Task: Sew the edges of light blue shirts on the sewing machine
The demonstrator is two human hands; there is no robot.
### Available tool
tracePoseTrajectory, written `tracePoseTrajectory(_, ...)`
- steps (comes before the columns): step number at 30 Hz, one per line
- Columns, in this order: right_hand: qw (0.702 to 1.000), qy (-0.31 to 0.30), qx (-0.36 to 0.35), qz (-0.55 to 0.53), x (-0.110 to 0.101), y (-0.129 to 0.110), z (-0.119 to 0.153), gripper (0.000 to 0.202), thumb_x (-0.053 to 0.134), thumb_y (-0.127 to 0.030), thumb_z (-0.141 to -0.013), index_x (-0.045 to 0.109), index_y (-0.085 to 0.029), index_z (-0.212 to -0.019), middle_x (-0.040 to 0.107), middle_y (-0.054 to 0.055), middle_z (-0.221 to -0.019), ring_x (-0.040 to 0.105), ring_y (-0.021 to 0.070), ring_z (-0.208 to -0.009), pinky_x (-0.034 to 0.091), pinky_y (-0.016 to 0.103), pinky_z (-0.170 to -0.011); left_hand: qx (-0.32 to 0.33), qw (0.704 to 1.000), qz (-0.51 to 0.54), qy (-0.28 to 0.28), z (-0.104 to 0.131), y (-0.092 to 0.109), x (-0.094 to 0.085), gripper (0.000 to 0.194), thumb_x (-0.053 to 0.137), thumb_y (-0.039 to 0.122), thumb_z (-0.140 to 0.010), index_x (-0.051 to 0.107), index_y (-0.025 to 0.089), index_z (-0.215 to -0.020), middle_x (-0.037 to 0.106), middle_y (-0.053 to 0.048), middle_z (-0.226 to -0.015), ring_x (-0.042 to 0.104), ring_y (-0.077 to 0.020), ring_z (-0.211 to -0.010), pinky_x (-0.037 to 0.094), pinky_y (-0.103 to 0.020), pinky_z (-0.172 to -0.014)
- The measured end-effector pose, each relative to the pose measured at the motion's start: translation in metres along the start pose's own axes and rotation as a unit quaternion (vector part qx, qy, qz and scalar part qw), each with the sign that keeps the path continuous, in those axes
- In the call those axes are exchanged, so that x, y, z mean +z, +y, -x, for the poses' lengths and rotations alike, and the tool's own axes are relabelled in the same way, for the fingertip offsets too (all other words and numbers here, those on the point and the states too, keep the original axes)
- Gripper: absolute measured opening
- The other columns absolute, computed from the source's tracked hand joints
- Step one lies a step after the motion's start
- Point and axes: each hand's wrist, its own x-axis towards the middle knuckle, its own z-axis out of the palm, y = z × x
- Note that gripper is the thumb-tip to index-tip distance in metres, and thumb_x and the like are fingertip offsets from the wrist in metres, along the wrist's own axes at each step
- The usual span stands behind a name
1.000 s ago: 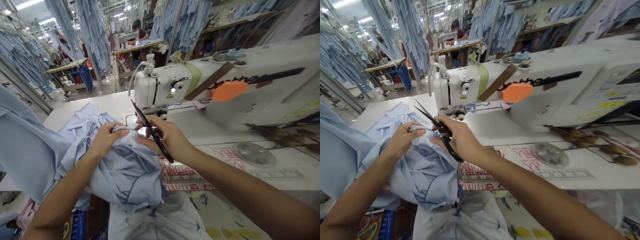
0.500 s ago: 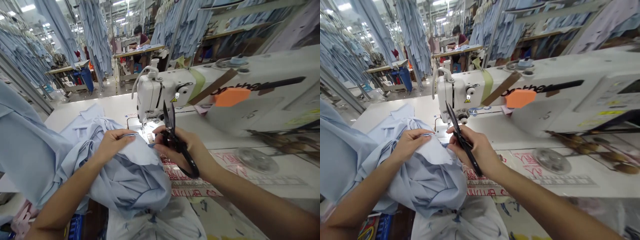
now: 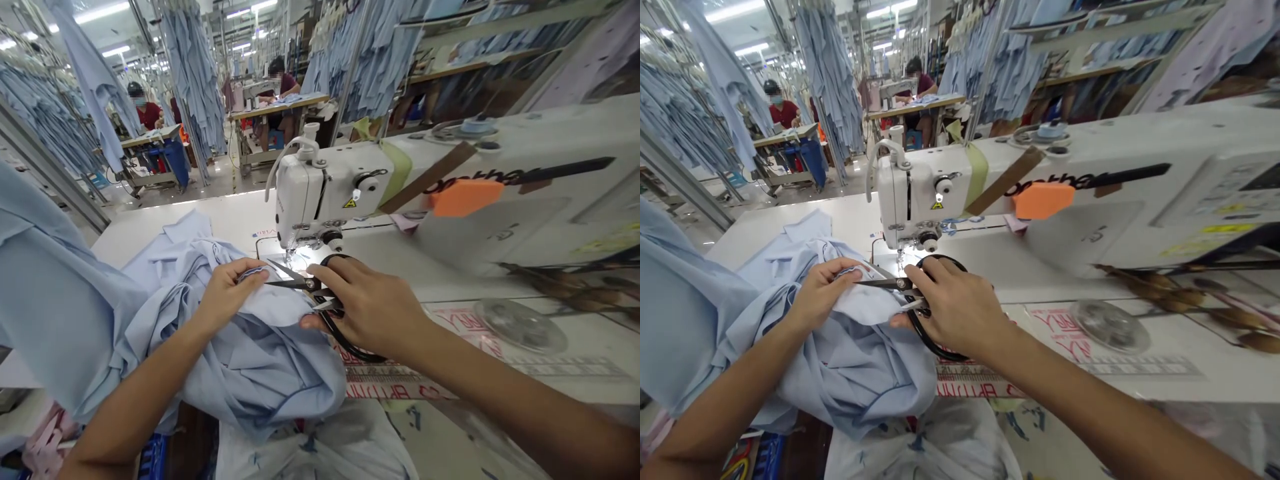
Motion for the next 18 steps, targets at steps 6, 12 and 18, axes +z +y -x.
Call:
tracePoseTrajectory(6,0.999,-0.042,-0.016,0.017,-0.004,0.002,-0.004,0.067,0.033,-0.069,-0.079,0.056,-0.013,-0.108,0.059,0.012,-0.093,0.055,0.0238,-0.082,0.022,0.029,-0.044,-0.013,0.996,-0.077,-0.039,0.0,0.006,0.001,0.018,0.062,0.032,-0.072,0.067,0.015,-0.076,0.06,0.0,-0.066,0.048,-0.0089,-0.057,0.034,-0.017,-0.051)
tracePoseTrajectory(12,0.999,-0.034,-0.028,0.025,-0.007,0.003,-0.009,0.066,0.027,-0.07,-0.081,0.058,-0.015,-0.101,0.062,0.009,-0.085,0.057,0.0219,-0.073,0.016,0.029,-0.045,-0.019,0.996,-0.072,-0.044,-0.001,0.009,0.003,0.013,0.061,0.026,-0.07,0.066,0.015,-0.073,0.058,0.001,-0.062,0.045,-0.0075,-0.053,0.032,-0.017,-0.048)
tracePoseTrajectory(18,0.999,-0.038,0.004,0.014,-0.009,0.017,-0.006,0.059,0.027,-0.067,-0.083,0.062,-0.019,-0.083,0.064,0.004,-0.065,0.054,0.0168,-0.053,0.019,0.029,-0.046,-0.067,0.997,-0.002,-0.028,-0.001,0.01,0.003,0.023,0.066,0.037,-0.069,0.066,0.015,-0.077,0.059,0.001,-0.064,0.048,-0.0077,-0.051,0.036,-0.017,-0.048)
